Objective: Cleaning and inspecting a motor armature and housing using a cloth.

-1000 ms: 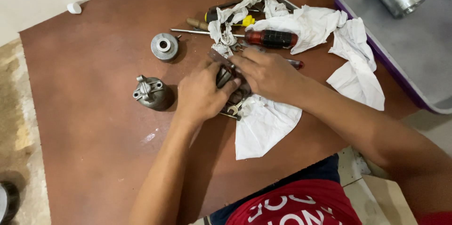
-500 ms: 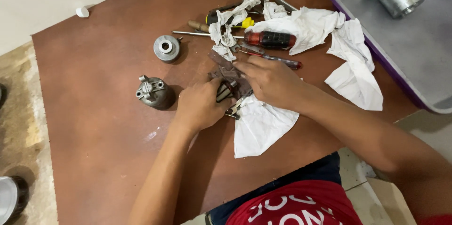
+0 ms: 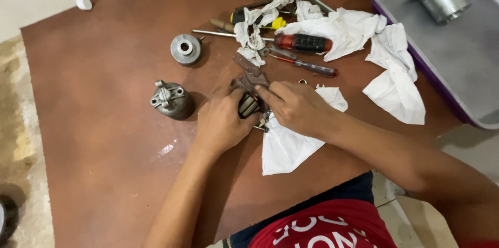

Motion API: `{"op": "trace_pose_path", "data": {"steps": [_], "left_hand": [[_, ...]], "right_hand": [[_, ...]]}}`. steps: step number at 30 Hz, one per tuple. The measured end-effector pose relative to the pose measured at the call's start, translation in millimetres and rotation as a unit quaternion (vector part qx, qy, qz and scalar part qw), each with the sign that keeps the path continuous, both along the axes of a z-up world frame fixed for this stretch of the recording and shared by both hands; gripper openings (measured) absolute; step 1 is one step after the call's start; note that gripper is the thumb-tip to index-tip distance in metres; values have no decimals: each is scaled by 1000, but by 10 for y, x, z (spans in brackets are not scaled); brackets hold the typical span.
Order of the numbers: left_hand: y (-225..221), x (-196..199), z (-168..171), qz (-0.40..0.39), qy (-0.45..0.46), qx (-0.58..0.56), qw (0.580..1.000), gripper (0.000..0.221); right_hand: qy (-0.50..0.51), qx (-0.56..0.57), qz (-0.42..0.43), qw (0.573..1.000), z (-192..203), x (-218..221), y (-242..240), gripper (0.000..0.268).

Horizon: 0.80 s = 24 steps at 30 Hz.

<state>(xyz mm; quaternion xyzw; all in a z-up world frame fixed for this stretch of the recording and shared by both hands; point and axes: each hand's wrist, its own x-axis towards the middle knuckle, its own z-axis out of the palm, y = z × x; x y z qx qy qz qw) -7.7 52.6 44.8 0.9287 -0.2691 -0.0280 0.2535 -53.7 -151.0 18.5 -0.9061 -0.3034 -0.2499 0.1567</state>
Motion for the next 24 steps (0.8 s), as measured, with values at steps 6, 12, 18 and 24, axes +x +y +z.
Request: {"op": "trace_pose_path", "data": {"steps": [6, 12, 18, 24], "left_hand": [[-43, 35, -49, -21, -37, 1, 999, 38], [-95, 127, -87, -39, -22, 53, 998, 38], [-79, 163, -86, -50, -28, 36, 998, 37], [-91, 150, -39, -46, -1, 37, 998, 42]], "right_hand": [[31, -59, -31, 997, -49, -15, 53, 51], [68, -65, -66, 993, -20, 42, 67, 51], [74, -14, -56, 996, 20, 38, 54, 43], [234, 265, -87, 931, 5, 129, -104, 21]]}}
